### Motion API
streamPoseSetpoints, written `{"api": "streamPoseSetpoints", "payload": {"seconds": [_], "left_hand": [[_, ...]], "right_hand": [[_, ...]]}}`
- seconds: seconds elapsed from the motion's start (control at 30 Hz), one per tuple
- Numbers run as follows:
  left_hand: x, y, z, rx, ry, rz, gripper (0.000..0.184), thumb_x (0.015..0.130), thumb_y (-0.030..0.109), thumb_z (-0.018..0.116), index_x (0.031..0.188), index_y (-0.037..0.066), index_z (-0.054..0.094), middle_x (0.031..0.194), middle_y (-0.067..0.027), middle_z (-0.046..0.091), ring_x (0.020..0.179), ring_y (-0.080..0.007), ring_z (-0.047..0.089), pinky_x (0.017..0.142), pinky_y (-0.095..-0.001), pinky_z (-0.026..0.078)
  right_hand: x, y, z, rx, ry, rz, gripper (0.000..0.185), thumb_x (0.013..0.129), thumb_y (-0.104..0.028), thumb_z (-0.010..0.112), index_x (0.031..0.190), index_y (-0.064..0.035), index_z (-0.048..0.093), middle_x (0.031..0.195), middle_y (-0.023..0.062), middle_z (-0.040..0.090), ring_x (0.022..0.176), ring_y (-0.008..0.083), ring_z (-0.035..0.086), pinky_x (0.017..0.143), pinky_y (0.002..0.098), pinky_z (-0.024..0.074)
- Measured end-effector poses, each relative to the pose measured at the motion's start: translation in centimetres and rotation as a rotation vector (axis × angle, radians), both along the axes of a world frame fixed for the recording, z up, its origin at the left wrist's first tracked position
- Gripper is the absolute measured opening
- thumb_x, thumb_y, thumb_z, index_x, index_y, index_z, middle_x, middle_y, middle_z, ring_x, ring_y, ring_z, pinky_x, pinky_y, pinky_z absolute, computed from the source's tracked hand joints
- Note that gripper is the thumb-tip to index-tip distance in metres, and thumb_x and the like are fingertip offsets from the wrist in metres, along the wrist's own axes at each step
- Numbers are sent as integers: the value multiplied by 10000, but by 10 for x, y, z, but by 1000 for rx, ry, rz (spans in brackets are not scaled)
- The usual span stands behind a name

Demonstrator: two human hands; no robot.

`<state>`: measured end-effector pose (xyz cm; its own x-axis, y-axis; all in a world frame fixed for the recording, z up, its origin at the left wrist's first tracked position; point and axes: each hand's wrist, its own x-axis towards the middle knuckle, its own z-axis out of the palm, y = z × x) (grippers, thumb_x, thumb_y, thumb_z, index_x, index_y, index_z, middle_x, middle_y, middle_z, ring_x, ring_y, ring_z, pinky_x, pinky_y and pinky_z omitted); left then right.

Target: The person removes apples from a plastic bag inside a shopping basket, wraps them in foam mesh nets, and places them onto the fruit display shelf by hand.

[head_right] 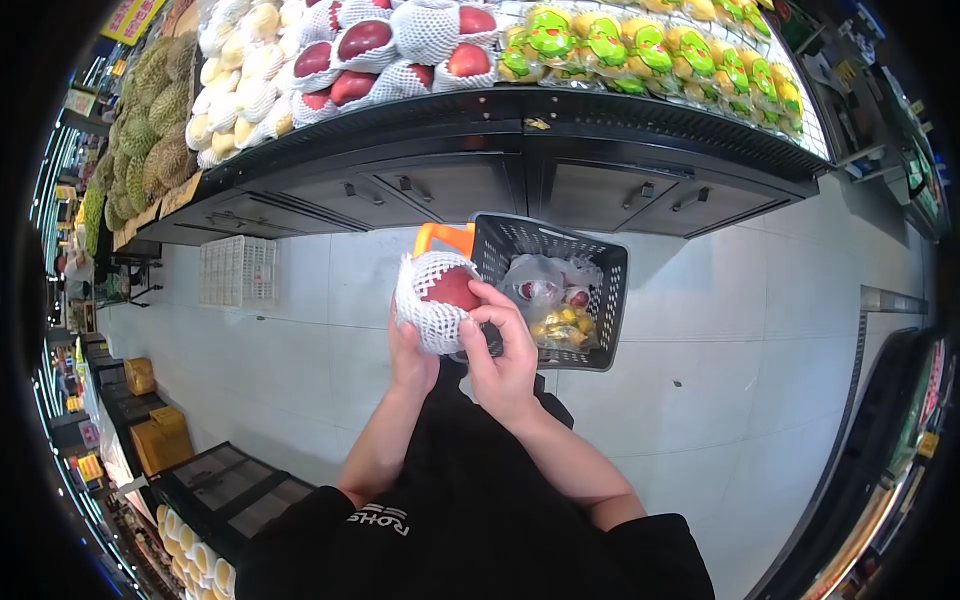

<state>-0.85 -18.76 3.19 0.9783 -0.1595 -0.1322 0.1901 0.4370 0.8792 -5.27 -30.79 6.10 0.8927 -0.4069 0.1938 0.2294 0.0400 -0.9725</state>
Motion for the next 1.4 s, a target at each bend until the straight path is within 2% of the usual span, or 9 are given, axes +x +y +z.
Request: {"api": "streamPoseSetpoints", "payload": {"seconds": [0.17,0.27,0.3,0.4,0.57,0.9,1.07,1.27,1.4], "left_hand": [[6,68,-5,-122,95,-5,907,831,543,617,1453,-20,274,1392,-163,432,1302,-260,443,1092,-392,358],[22,122,-4,-31,-31,-90,941,811,595,629,1429,-39,312,1368,-175,453,1285,-256,450,1081,-377,355],[26,146,-8,-46,-45,-102,941,811,595,629,1429,-39,312,1368,-175,453,1285,-256,450,1081,-377,355],[44,213,-8,122,-161,-245,993,787,660,640,1416,-51,347,1365,-170,463,1290,-255,441,1077,-370,349],[73,312,4,222,-243,-303,905,835,607,629,1393,-63,387,1333,-165,508,1250,-238,485,1061,-361,369],[96,388,14,467,33,-306,635,938,272,589,1435,-44,353,1278,-155,549,1157,-201,529,1010,-324,407],[103,388,20,320,-37,-246,654,939,166,557,1487,-20,254,1301,-139,527,1162,-188,527,1003,-319,414],[152,397,1,-50,342,-193,603,953,401,458,1387,-16,419,1331,-157,540,1198,-253,550,1029,-398,437],[204,376,30,-125,406,-298,578,964,443,410,1320,-8,480,1247,-175,600,1108,-284,612,976,-430,486]], "right_hand": [[12,52,3,-31,14,85,389,842,-119,721,1160,25,549,1442,241,416,1362,305,401,1089,411,343],[27,90,13,-50,107,267,1173,681,-321,857,1523,17,112,1586,236,89,1486,308,87,1179,423,160],[35,106,10,-85,70,312,1206,664,-322,874,1517,39,100,1581,246,104,1483,312,105,1178,419,167],[51,157,17,-15,273,543,1252,641,-196,907,1529,20,51,1569,187,190,1411,243,283,1144,361,255],[79,235,24,-118,390,661,1015,696,-173,861,1503,-16,266,1417,117,428,1254,166,442,1057,326,370],[117,325,-5,488,597,565,696,859,-132,710,1448,-14,359,1284,87,541,1153,142,524,991,293,419],[134,341,0,446,615,520,658,894,-187,687,1443,-10,371,1255,88,561,1136,141,532,984,290,420],[167,304,7,85,466,735,514,1007,-242,516,1456,-36,377,1352,93,487,1161,152,498,992,304,415],[218,255,55,-636,49,675,847,792,-361,764,1465,-67,340,1528,210,276,1388,401,325,1105,456,343]]}}
